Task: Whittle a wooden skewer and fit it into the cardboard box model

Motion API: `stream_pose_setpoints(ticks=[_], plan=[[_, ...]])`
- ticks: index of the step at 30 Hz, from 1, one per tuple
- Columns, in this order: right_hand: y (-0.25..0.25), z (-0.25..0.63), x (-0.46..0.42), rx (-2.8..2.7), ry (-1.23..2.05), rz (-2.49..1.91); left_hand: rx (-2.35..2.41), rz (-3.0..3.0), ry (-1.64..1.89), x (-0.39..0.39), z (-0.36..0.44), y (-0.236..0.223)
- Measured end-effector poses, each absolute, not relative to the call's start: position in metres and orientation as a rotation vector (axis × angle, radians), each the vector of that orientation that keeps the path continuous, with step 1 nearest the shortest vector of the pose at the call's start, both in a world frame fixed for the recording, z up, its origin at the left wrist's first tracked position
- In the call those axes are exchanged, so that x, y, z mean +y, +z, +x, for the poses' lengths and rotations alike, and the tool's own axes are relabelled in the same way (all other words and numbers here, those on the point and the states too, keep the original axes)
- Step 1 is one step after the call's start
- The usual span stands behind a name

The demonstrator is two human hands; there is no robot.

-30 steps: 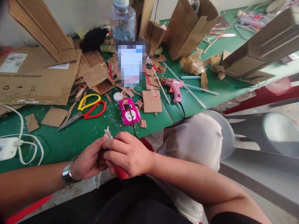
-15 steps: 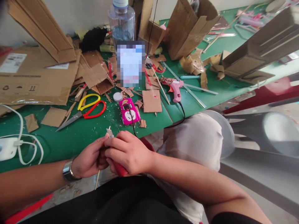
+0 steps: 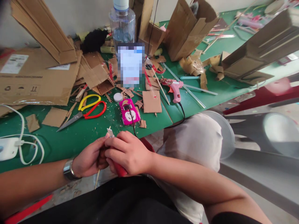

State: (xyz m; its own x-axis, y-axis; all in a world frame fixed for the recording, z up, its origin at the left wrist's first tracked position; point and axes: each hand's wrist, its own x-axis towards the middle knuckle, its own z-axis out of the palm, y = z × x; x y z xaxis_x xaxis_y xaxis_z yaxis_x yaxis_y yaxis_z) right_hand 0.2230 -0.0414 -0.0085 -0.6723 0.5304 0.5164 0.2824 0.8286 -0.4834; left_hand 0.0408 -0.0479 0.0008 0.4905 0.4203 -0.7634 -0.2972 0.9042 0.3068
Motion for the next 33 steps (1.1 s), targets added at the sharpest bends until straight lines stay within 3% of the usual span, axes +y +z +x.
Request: stream_pose_setpoints(ticks=[33], plan=[[0.003, 0.221, -0.042, -2.243, 0.528, -0.607, 0.928, 0.071, 0.61, -0.056, 0.043, 0.0]])
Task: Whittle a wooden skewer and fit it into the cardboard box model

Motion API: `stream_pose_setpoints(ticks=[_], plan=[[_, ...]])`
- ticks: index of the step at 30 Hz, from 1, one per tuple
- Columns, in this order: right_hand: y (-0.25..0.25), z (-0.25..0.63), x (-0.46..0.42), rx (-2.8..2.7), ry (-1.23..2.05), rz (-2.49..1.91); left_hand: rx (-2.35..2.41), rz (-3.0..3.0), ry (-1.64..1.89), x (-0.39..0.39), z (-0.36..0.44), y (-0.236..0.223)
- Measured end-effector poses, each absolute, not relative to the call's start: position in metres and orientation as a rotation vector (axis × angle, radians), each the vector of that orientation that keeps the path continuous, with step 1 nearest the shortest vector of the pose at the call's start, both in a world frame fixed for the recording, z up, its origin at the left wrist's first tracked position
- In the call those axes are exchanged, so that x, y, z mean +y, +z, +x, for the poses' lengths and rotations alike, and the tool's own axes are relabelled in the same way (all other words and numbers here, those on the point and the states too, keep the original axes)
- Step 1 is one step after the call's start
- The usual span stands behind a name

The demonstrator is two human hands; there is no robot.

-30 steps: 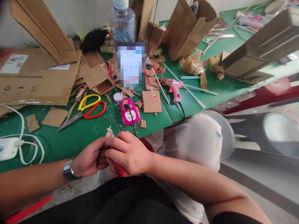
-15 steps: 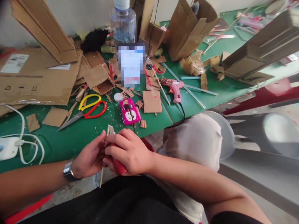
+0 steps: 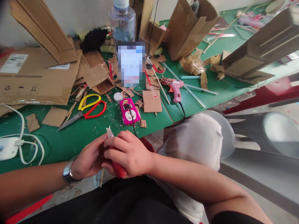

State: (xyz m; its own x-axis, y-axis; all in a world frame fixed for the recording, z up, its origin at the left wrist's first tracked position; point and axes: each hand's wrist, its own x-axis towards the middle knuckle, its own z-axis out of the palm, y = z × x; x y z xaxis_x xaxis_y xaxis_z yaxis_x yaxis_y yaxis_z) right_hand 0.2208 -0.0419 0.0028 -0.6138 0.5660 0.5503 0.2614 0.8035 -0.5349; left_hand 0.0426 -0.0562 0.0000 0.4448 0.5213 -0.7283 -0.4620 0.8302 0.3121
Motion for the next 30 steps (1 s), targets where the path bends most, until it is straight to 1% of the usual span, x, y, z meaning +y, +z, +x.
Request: stream_pose_setpoints(ticks=[7, 19, 30], plan=[[0.002, 0.22, -0.043, -2.262, 0.522, -0.58, 0.931, 0.191, 0.681, -0.057, 0.044, 0.0], [-0.006, 0.222, -0.045, -2.281, 0.456, -0.558, 0.99, 0.223, 0.574, -0.056, 0.043, 0.002], [-0.008, 0.222, -0.045, -2.327, 0.481, -0.605, 1.04, 0.194, 0.494, -0.051, 0.042, 0.003]])
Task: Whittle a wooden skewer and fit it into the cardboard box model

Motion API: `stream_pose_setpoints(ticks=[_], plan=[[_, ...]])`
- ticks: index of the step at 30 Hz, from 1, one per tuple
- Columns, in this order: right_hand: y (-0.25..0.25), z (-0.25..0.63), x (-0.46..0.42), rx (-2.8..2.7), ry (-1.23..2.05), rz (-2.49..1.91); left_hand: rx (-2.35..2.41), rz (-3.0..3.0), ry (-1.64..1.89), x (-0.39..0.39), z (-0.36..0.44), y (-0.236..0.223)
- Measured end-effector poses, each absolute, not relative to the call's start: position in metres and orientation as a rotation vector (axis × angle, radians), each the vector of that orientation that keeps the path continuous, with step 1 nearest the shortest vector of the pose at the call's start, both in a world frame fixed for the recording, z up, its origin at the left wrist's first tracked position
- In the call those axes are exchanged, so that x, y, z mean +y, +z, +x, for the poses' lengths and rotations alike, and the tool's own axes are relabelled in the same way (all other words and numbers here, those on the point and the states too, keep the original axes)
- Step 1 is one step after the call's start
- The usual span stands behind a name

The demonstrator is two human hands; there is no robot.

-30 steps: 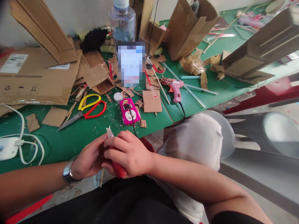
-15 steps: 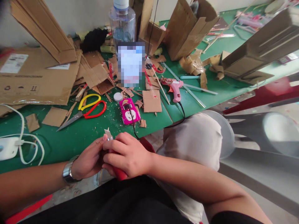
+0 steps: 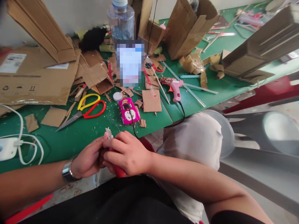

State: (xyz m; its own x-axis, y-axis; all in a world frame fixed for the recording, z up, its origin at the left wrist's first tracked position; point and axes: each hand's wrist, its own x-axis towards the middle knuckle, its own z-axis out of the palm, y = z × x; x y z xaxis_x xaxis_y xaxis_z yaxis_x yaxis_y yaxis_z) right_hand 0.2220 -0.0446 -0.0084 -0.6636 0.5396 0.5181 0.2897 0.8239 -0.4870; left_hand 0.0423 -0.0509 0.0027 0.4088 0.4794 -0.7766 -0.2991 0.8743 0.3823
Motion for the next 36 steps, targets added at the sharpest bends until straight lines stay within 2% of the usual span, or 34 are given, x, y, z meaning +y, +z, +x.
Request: stream_pose_setpoints(ticks=[15, 24, 36], plan=[[-0.004, 0.222, -0.041, -2.317, 0.549, -0.644, 0.922, 0.046, 0.544, -0.054, 0.039, -0.005], [0.001, 0.222, -0.041, -2.263, 0.535, -0.665, 0.916, 0.116, 0.717, -0.051, 0.045, 0.003], [-0.002, 0.221, -0.045, -2.264, 0.552, -0.583, 0.941, 0.175, 0.658, -0.057, 0.042, 0.003]])
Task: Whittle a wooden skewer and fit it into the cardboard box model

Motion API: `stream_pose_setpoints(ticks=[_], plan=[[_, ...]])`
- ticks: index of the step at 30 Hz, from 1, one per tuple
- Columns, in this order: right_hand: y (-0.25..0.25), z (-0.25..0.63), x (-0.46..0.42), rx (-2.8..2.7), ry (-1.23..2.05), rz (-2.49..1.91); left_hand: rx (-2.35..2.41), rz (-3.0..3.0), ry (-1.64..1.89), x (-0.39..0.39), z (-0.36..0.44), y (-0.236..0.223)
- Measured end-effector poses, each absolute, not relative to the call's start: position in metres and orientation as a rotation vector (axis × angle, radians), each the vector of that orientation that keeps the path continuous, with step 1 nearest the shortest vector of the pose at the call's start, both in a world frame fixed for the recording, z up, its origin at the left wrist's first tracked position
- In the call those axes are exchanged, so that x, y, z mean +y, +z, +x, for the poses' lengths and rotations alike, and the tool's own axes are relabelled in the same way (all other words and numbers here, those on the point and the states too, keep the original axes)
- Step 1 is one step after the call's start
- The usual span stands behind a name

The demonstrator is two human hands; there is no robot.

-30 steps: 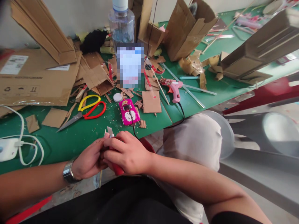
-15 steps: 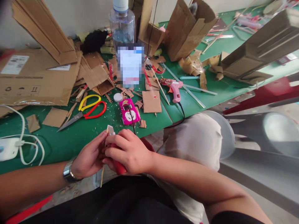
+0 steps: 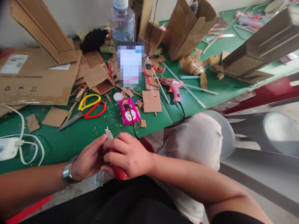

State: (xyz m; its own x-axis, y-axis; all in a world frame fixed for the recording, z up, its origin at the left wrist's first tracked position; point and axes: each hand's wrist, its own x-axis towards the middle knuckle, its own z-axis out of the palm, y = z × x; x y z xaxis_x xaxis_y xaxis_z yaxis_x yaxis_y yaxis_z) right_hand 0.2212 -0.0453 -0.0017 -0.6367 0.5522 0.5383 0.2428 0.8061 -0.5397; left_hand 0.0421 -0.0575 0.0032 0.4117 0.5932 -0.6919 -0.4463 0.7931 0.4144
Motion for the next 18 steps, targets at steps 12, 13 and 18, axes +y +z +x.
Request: stream_pose_setpoints(ticks=[12, 13, 18], plan=[[-0.0039, 0.2202, -0.0468, -2.278, 0.521, -0.542, 0.876, 0.189, 0.669, -0.0585, 0.0417, 0.0026], [-0.0042, 0.2203, -0.047, -2.279, 0.518, -0.543, 0.874, 0.186, 0.665, -0.0585, 0.0416, 0.0024], [-0.0063, 0.2209, -0.0479, -2.281, 0.5, -0.554, 0.895, 0.162, 0.612, -0.0599, 0.0401, 0.0004]])
